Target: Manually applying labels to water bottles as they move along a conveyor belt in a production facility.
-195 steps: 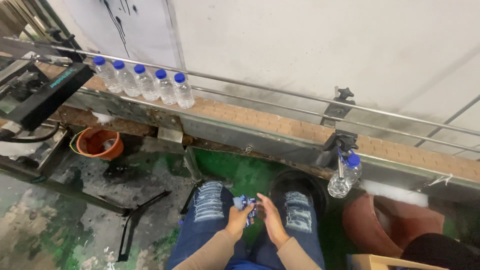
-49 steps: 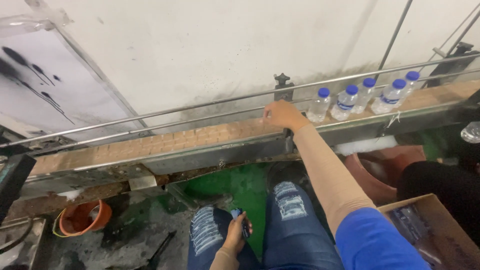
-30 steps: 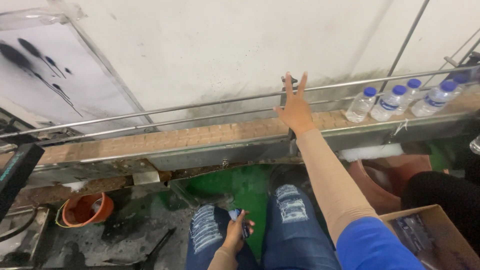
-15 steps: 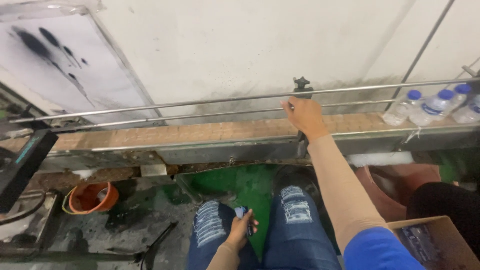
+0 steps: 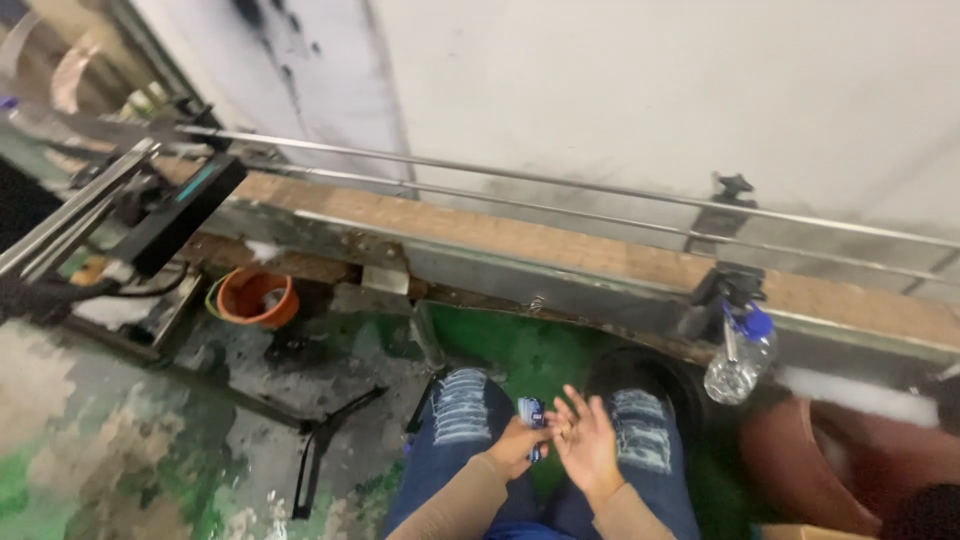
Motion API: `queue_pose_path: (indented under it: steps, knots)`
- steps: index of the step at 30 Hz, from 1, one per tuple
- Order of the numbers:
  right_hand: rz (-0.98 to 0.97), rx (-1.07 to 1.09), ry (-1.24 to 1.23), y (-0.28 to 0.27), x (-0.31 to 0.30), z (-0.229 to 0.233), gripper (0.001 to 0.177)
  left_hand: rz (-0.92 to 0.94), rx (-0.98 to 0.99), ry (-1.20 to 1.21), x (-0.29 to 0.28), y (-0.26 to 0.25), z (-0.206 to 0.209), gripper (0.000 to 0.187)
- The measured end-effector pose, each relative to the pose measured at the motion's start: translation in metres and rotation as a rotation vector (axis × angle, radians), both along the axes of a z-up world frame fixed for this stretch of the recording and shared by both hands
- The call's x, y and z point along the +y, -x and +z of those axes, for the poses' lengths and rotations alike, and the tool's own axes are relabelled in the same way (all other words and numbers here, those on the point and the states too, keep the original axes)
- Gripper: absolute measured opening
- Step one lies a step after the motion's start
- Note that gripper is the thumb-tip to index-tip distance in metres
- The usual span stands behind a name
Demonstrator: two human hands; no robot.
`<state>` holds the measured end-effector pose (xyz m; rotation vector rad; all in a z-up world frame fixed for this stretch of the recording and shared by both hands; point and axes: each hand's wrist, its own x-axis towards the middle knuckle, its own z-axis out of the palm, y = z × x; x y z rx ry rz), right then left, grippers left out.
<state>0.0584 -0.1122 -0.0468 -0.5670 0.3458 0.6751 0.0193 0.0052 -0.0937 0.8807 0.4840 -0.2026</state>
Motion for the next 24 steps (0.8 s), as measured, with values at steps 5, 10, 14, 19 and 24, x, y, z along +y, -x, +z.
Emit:
queue_pose_path:
  steps: [5,10,14,19,24]
  knots:
    - [0.191,-0.016,-0.304,-0.016,-0.013,-0.02,0.065,-0.071,0.038,-0.086,-0.004,0.002,0.014,0.015]
    - [0.207,-0.03,-0.243,-0.014,-0.008,-0.009,0.072,-0.03,0.032,-0.141,-0.005,0.002,0.017,0.018]
    - [0.202,-0.063,-0.244,-0.016,-0.006,-0.005,0.069,-0.057,0.076,-0.161,-0.002,0.001,0.034,0.015]
    - [0.278,-0.114,-0.247,-0.016,-0.009,-0.005,0.077,-0.066,0.13,-0.175,-0.003,0.002,0.044,0.016]
    - [0.343,-0.148,-0.136,-0.015,-0.005,-0.002,0.08,-0.093,0.123,-0.251,-0.002,0.004,0.041,0.019]
